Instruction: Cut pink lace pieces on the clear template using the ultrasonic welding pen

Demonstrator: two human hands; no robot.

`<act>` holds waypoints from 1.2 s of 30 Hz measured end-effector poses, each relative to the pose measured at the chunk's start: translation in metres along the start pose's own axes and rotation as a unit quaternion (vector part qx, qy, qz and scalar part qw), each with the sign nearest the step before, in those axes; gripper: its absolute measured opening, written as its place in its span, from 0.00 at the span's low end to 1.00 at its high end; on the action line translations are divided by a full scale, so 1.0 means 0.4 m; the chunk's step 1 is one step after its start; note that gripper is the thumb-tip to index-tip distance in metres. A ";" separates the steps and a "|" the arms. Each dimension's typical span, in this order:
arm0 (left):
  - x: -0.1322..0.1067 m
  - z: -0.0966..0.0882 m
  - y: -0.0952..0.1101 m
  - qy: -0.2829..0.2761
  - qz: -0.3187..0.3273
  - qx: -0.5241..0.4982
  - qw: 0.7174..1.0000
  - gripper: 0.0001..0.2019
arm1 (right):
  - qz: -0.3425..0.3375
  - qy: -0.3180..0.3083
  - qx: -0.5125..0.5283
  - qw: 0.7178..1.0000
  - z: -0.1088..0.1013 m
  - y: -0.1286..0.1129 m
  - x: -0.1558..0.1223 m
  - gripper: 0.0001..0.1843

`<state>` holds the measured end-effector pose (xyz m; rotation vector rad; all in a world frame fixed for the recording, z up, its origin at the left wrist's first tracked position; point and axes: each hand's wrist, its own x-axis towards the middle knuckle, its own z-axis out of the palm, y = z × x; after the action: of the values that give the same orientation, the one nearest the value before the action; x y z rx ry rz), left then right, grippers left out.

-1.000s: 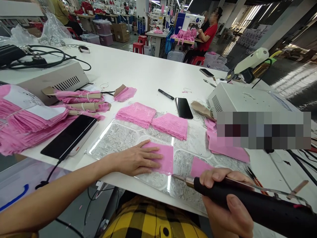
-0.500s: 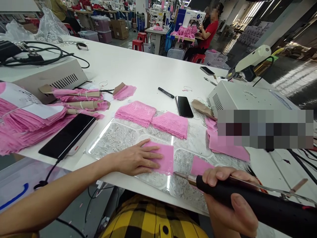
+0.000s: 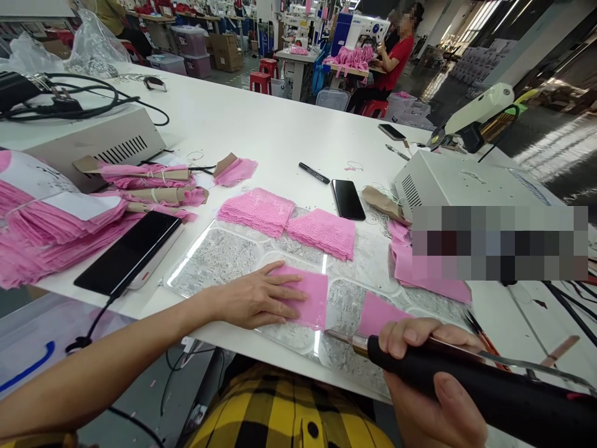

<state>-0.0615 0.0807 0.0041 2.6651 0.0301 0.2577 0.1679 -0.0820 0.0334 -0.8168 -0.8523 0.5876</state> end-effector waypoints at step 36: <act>0.068 0.068 0.070 0.164 -0.039 0.058 0.984 0.12 | -0.007 0.009 -0.001 1.000 -0.017 0.010 -0.002 0.12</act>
<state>-0.0303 0.0455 -0.0024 2.6978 0.2608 0.6845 0.1725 -0.0831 0.0272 -0.8152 -0.8427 0.5662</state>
